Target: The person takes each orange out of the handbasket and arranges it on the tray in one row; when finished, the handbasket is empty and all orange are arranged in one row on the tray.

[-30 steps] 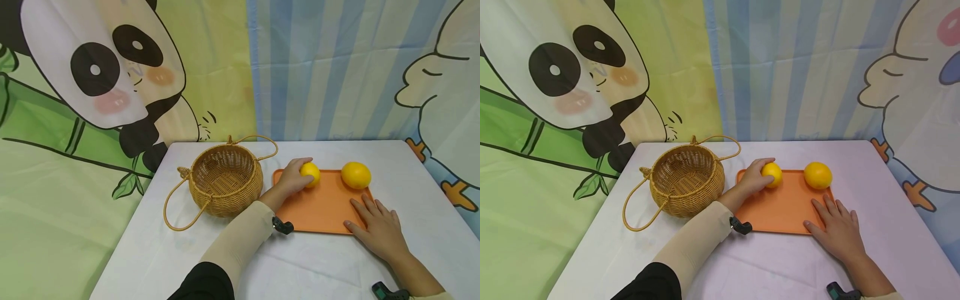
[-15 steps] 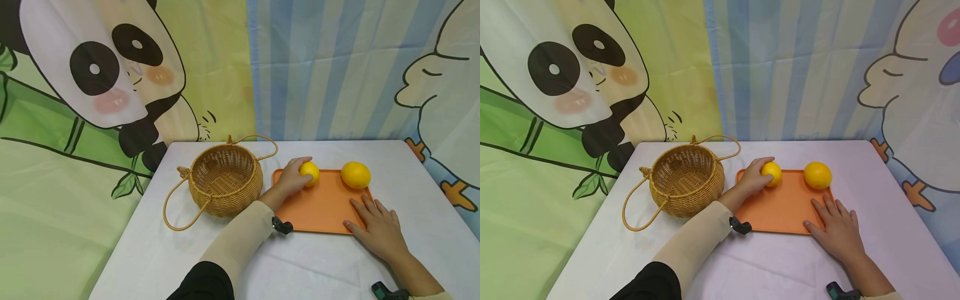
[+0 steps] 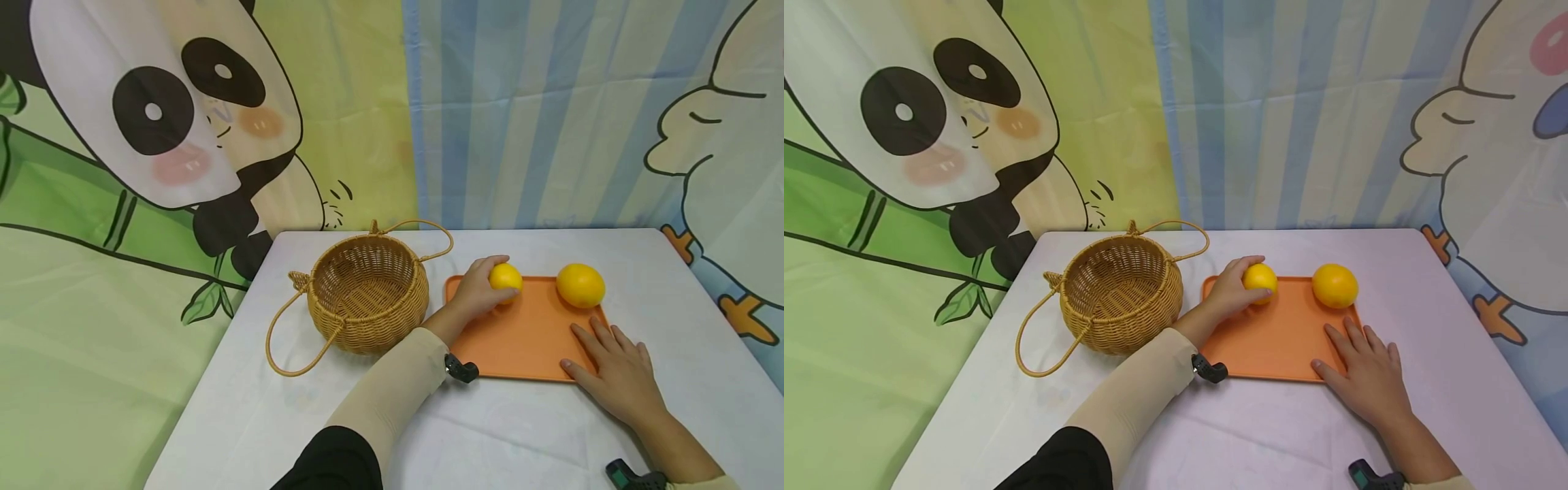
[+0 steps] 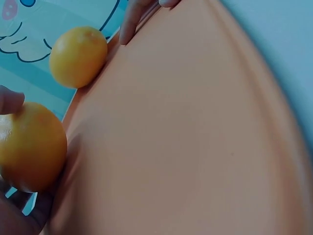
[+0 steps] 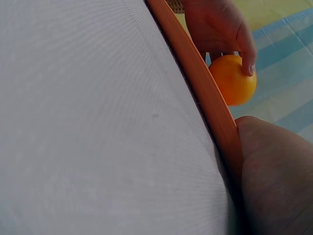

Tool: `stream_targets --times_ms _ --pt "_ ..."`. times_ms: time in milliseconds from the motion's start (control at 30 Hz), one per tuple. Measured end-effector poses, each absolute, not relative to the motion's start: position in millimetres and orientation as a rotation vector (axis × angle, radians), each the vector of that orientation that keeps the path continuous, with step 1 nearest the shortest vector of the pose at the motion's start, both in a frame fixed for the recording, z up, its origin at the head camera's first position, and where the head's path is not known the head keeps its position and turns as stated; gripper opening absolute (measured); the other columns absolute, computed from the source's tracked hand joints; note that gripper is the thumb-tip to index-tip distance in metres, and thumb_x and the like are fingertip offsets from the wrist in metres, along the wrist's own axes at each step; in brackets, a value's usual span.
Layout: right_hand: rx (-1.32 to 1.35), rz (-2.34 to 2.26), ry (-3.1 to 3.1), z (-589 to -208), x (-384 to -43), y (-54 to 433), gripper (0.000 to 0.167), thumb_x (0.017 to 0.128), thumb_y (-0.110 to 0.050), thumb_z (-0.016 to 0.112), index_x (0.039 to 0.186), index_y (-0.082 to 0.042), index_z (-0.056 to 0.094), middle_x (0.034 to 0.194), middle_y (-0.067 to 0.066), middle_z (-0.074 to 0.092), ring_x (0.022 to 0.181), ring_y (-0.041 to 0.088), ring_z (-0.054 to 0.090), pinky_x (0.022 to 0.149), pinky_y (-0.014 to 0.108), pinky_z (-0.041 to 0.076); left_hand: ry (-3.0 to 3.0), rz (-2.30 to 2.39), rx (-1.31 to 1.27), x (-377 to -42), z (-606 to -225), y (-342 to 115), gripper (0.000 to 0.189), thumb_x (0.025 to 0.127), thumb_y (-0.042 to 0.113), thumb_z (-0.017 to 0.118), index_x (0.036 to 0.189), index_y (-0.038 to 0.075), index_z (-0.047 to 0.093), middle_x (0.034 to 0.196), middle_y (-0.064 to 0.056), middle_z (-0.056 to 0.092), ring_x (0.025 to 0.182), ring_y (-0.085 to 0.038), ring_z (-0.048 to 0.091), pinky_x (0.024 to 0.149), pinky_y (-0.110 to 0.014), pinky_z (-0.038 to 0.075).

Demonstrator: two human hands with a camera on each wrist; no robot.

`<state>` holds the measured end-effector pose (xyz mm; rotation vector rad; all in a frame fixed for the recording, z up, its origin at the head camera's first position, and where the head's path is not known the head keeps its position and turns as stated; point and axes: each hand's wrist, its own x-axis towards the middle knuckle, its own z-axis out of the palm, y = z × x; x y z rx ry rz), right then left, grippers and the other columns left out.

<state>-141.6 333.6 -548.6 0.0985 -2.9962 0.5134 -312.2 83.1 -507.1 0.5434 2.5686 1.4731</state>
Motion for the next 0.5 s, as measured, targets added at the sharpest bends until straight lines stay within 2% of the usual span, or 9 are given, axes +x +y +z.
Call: stream_targets --times_ms 233,500 --pt "0.101 0.515 -2.989 -547.0 -141.3 332.6 0.087 0.101 -0.065 0.06 0.162 -0.006 0.043 0.169 0.032 0.024 0.15 0.064 0.017 0.111 0.086 -0.001 2.575 1.445 0.524 -311.2 -505.4 83.5 0.071 0.088 0.036 0.087 0.152 0.038 0.057 0.148 0.004 0.054 0.11 -0.012 0.058 0.092 -0.03 0.052" --pt "0.101 0.512 -2.986 -546.4 -141.1 332.4 0.086 0.101 -0.064 0.061 0.162 -0.007 0.043 0.169 0.032 0.025 0.15 0.064 0.018 0.111 0.086 0.0 2.566 1.447 0.53 -311.3 -503.8 84.3 0.075 0.088 0.034 0.087 0.155 0.035 0.055 0.15 0.004 0.053 0.111 -0.013 0.058 0.093 -0.031 0.052"
